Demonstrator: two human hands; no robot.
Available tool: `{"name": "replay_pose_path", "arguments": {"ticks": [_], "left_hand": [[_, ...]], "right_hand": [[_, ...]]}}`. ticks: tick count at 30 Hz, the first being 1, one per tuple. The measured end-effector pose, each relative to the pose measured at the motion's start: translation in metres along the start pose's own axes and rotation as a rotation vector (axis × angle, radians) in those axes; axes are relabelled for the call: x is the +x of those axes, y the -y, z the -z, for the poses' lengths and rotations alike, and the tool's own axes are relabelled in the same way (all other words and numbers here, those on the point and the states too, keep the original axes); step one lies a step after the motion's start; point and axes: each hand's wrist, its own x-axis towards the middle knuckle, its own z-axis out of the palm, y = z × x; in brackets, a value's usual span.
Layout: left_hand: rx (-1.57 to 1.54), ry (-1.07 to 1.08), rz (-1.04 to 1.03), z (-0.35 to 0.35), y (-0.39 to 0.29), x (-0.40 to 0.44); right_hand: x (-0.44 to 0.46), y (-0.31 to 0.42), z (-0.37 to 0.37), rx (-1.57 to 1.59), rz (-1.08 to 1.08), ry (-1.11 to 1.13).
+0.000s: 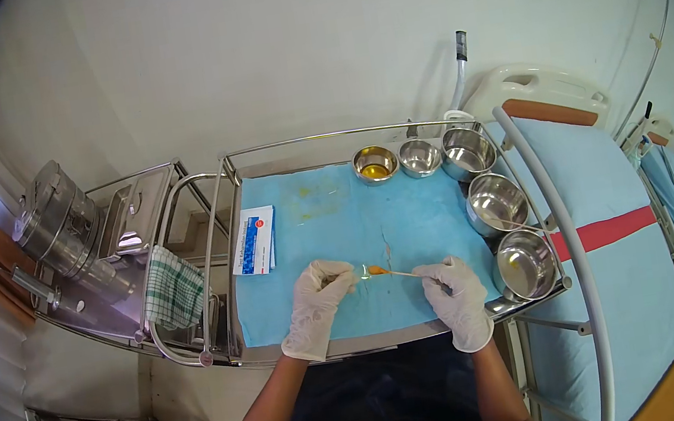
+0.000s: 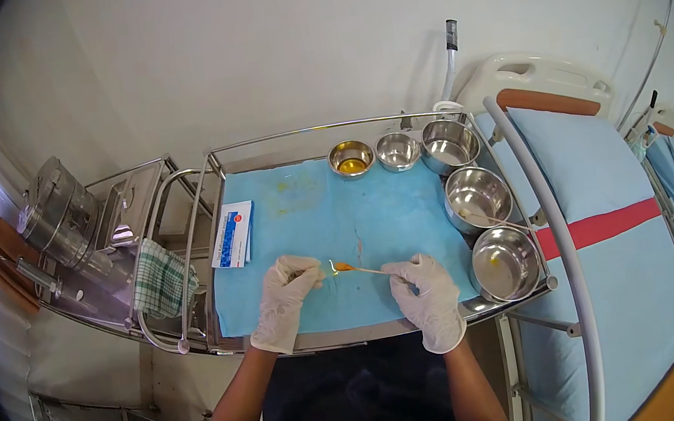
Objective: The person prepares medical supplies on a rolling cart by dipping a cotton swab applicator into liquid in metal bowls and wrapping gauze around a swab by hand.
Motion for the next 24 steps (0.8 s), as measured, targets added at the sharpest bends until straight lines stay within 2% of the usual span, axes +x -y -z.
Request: {"name": "replay_pose_path", "arguments": {"ticks": [18,24], "left_hand": [[-0.010,-0.033,0.026,0.0001,0.0017,0.0019],[0.015,-0.026,0.000,0.0005,0.0024,0.0023]], "right_hand": [[-0.0006,-0.0020,-0.0001,0.003,0.037,-0.024],[-0.0019,0.0001,0.0019,-0.034,0.045,0.029]]}}
